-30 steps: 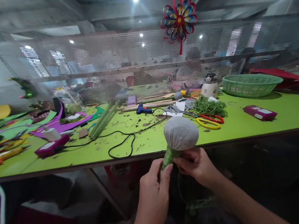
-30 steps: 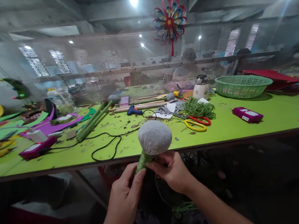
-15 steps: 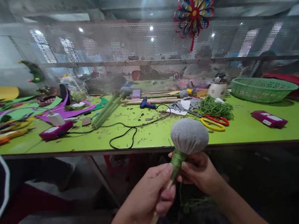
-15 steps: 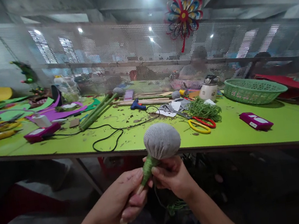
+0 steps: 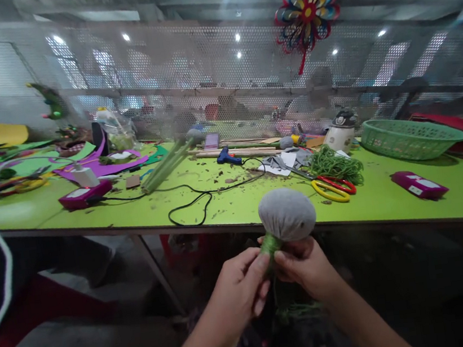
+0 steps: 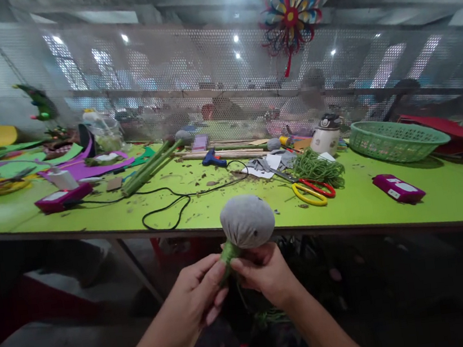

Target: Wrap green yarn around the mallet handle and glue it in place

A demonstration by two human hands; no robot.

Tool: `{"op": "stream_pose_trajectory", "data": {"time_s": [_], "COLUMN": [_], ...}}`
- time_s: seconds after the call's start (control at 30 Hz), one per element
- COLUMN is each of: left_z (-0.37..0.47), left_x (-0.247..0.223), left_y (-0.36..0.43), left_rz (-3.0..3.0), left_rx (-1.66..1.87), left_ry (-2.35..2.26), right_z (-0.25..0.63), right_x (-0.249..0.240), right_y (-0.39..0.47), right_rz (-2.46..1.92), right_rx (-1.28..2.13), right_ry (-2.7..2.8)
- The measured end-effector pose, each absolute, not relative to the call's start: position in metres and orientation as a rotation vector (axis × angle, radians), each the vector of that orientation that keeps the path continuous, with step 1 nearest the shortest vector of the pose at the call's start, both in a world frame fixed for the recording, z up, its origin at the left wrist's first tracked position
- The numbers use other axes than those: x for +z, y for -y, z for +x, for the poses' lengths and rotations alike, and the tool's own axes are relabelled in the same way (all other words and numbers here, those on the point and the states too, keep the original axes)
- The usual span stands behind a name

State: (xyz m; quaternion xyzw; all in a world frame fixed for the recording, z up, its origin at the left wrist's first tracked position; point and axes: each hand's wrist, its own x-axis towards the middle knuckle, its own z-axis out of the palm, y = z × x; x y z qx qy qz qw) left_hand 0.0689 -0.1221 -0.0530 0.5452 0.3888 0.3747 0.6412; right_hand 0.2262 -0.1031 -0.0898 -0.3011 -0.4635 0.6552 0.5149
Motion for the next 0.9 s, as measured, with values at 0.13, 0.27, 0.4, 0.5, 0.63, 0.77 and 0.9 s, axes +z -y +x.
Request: {"op": "stream_pose_trajectory", "data": {"time_s": [0.13, 0.27, 0.4, 0.5, 0.63, 0.77, 0.9], "left_z": [0.064, 0.065, 0.070, 0.071, 0.065, 0.058, 0.057], "left_x": [-0.050, -0.054, -0.058, -0.058, -0.052, -0.054, -0.064], "left_y": [0.121, 0.118, 0.120, 0.124, 0.125, 0.122, 0.119], "left_rz": [0.851, 0.779, 1.113, 1.384, 1.282, 0.935, 0.797], "left_rx": [0.657, 0.630, 0.823, 0.948, 0.799, 0.691, 0.676], "left_ry": [-0.575, -0.498, -0.827, -1.056, -0.929, -0.577, -0.421], "right_z": [0.229, 0.224, 0.219, 0.218, 0.221, 0.223, 0.219], "right_x": [-0.085, -0.084, -0.088, -0.090, -0.088, -0.084, -0.082], "right_y": [0.107, 0.108, 0.105, 0.103, 0.103, 0.106, 0.109], "right_rz": [-0.703, -0.719, -0.806, -0.874, -0.812, -0.698, -0.680], "right_rx": [1.637, 1.636, 1.586, 1.548, 1.580, 1.650, 1.689], "right_ry": [1.072, 1.014, 0.973, 0.989, 1.024, 1.041, 0.973]}}
